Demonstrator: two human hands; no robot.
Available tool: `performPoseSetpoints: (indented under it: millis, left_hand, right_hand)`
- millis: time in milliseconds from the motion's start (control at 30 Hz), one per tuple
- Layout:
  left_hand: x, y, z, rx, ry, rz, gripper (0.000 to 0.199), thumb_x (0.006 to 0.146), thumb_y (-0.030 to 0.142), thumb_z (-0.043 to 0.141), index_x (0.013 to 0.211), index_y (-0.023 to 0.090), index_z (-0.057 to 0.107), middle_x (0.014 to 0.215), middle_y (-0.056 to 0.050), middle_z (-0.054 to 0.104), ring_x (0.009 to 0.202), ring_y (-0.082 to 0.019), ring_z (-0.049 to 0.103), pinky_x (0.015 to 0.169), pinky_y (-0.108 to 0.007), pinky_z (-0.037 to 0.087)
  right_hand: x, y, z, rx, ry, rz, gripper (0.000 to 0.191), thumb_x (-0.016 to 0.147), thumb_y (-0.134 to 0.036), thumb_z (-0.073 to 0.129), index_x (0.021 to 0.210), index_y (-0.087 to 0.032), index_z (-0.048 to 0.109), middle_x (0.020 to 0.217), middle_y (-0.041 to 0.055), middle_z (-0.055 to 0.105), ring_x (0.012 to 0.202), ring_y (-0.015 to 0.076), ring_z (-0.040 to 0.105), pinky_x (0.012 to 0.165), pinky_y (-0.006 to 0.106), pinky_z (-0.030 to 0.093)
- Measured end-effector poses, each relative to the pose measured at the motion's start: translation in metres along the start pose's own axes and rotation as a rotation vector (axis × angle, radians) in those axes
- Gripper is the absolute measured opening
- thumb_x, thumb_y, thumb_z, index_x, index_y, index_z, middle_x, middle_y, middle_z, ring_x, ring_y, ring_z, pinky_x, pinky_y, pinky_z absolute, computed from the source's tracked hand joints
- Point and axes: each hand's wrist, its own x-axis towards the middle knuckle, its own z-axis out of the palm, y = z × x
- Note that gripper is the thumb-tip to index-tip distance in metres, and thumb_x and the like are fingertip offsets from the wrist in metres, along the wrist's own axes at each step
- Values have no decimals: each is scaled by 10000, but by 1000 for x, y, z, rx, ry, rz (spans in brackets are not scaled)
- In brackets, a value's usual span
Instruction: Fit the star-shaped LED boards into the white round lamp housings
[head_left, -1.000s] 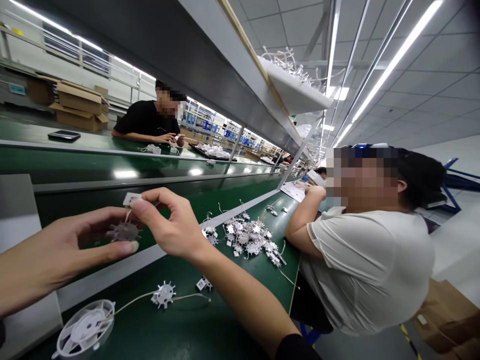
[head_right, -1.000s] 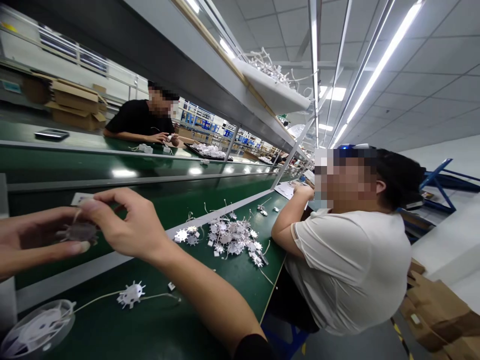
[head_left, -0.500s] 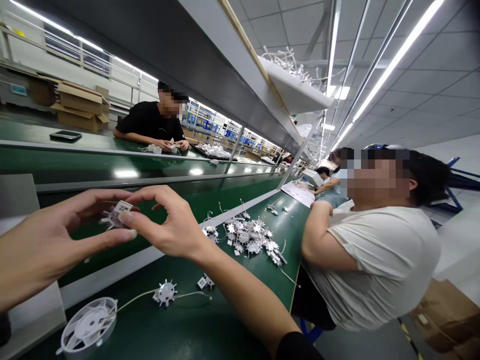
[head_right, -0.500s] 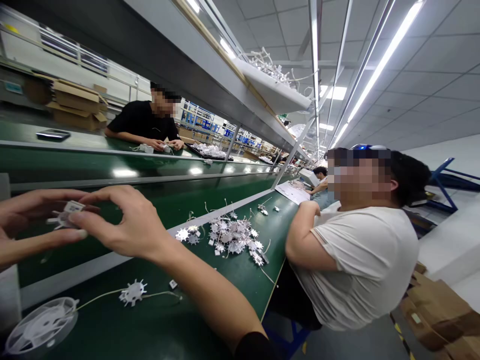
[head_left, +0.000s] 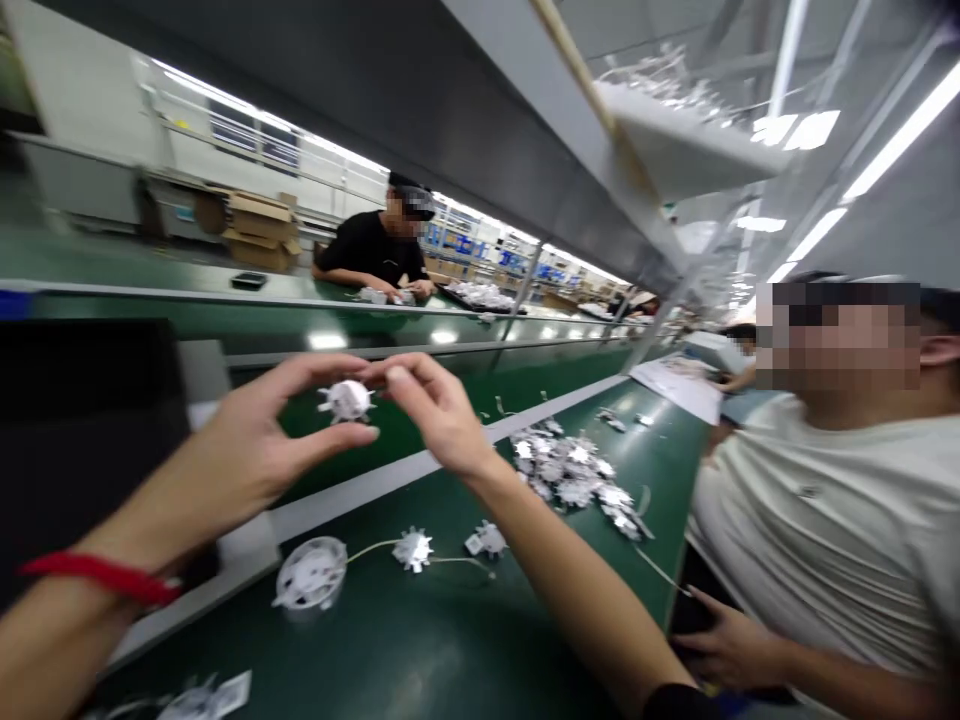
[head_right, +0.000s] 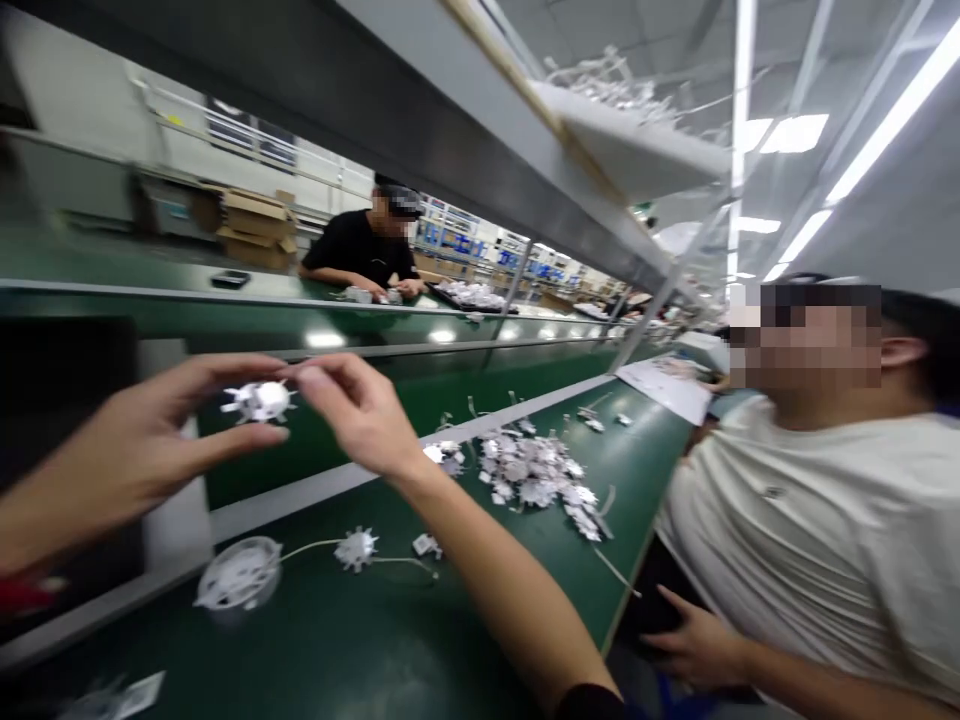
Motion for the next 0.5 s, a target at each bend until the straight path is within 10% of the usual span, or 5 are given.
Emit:
performPoseSetpoints:
  millis: [500]
  left_hand:
    - [-4,16,1,-225,-91,11,472,787,525,823,1224,462,658,1399,62,583,1430,-265,392,1196,-430,357]
  right_hand:
    - [-7,-7,0,103,-234,196,356,840,-530,711,981,-203,700,949,44,721,907,191,663,867,345,513]
